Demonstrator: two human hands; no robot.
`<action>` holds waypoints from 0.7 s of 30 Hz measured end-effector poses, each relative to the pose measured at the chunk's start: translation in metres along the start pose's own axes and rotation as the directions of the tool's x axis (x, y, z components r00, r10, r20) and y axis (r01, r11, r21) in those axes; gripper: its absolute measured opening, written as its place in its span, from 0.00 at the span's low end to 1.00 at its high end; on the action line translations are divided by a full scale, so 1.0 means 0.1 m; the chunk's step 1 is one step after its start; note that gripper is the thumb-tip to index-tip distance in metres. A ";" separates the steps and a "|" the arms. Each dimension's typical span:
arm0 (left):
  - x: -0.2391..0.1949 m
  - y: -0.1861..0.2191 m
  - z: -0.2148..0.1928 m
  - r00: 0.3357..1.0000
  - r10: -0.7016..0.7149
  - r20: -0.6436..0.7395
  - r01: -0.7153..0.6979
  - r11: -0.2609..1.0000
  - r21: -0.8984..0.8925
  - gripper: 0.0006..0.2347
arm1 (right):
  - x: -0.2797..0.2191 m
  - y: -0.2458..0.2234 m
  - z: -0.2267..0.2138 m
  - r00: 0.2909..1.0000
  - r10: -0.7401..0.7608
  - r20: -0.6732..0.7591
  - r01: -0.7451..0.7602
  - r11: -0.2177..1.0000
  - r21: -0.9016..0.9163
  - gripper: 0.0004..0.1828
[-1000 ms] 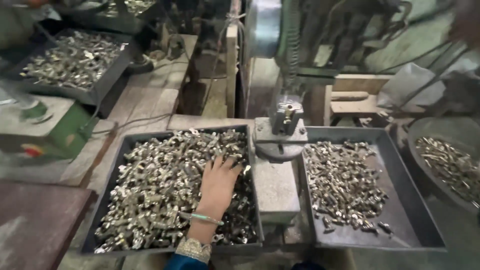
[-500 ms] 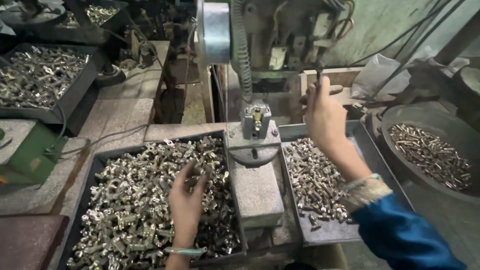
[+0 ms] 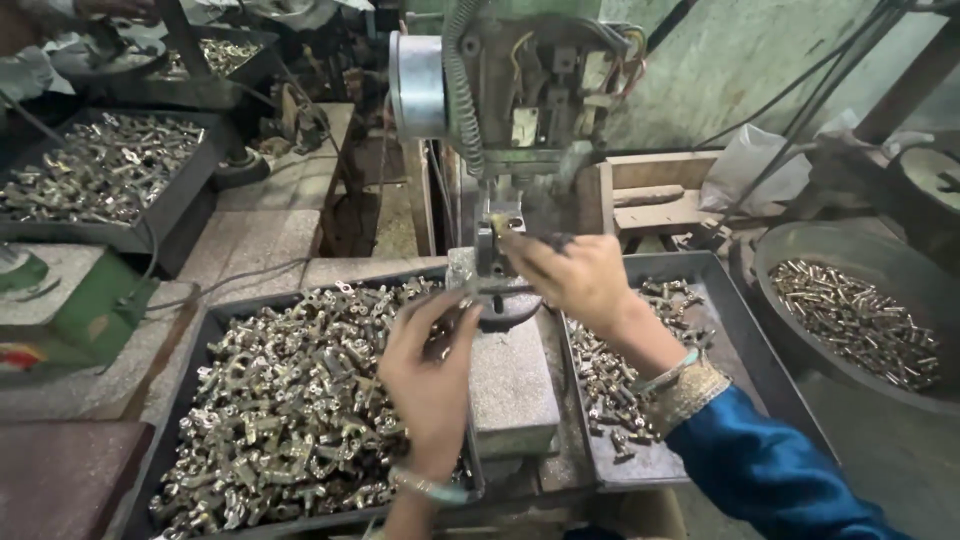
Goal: Operating a manual riveting machine to assemble small metal components.
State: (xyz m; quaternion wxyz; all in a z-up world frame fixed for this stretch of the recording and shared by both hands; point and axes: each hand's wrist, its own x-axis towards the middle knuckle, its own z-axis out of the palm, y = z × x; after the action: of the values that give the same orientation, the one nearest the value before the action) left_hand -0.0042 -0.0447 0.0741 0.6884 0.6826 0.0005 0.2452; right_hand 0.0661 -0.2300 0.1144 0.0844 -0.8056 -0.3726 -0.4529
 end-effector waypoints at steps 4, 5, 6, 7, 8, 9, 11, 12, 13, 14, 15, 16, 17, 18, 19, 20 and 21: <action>0.24 -0.09 0.39 0.931 0.365 0.001 -0.364 0.930 0.049 0.09 | -0.06 0.03 -0.09 0.952 0.306 -0.013 -0.292 0.918 0.269 0.11; 0.31 -0.16 0.50 0.845 0.535 -0.013 -0.531 0.840 0.115 0.08 | -0.09 0.04 -0.13 0.907 0.420 -0.020 -0.375 0.829 0.414 0.10; 0.32 -0.10 0.49 0.843 0.538 -0.010 -0.534 0.838 0.110 0.08 | -0.17 0.10 -0.19 0.907 0.422 -0.024 -0.376 0.831 0.410 0.10; 0.33 -0.03 0.48 0.823 0.569 -0.010 -0.558 0.811 0.175 0.07 | -0.25 0.17 -0.25 0.842 0.540 -0.008 -0.498 0.782 0.373 0.09; 0.37 0.04 0.48 0.798 0.602 -0.015 -0.582 0.777 0.238 0.06 | -0.30 0.26 -0.29 0.766 0.643 0.001 -0.606 0.721 0.336 0.07; 0.43 0.00 0.49 0.793 0.609 -0.020 -0.588 0.774 0.234 0.06 | -0.30 0.40 -0.36 0.770 0.638 -0.006 -0.599 0.727 0.335 0.07; 0.46 -0.11 0.47 0.856 0.515 0.040 -0.501 0.810 0.305 0.06 | -0.38 0.60 -0.49 0.737 0.661 -0.140 -0.583 0.727 0.362 0.07; 0.45 -0.10 0.45 0.856 0.515 0.041 -0.502 0.810 0.304 0.06 | -0.22 0.65 -0.55 0.737 0.661 -0.141 -0.584 0.727 0.362 0.07; 0.44 -0.08 0.44 0.826 0.562 0.044 -0.546 0.779 0.310 0.06 | -0.05 0.70 -0.62 0.627 0.770 -0.116 -0.623 0.586 0.518 0.09; 0.45 -0.06 0.43 0.792 0.609 0.045 -0.590 0.743 0.316 0.05 | 0.13 0.75 -0.68 0.511 0.857 -0.067 -0.624 0.423 0.657 0.11; 0.51 -0.14 0.48 0.789 0.612 0.044 -0.593 0.741 0.316 0.05 | 0.29 0.81 -0.68 0.513 0.856 -0.070 -0.621 0.426 0.658 0.11; 0.54 -0.23 0.52 0.857 0.509 0.086 -0.511 0.813 0.281 0.06 | 0.42 0.84 -0.67 0.508 0.862 -0.005 -0.524 0.314 0.792 0.11; 0.57 -0.32 0.55 0.908 0.397 0.132 -0.419 0.873 0.250 0.07 | 0.57 0.87 -0.66 0.509 0.859 0.059 -0.413 0.183 0.892 0.12; 0.52 -0.24 0.53 0.904 0.407 0.128 -0.427 0.870 0.247 0.07 | 0.53 0.73 -0.58 0.515 0.856 0.051 -0.405 0.191 0.894 0.12; 0.48 -0.14 0.50 0.878 0.469 0.090 -0.477 0.849 0.226 0.06 | 0.51 0.60 -0.51 0.480 0.876 0.053 -0.417 0.175 0.892 0.12; 0.45 -0.05 0.48 0.847 0.530 0.051 -0.528 0.824 0.206 0.06 | 0.49 0.48 -0.43 0.445 0.894 0.053 -0.426 0.159 0.891 0.13; 0.45 -0.03 0.48 0.840 0.540 0.047 -0.538 0.819 0.202 0.06 | 0.30 0.35 -0.30 0.452 0.891 0.042 -0.417 0.170 0.893 0.13</action>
State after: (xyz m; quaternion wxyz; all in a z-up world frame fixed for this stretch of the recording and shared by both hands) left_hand 0.0523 -0.0748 0.0900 0.5162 0.7211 -0.1627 0.4325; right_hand 0.0791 -0.2527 0.1625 0.7312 -0.5928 -0.0867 -0.3264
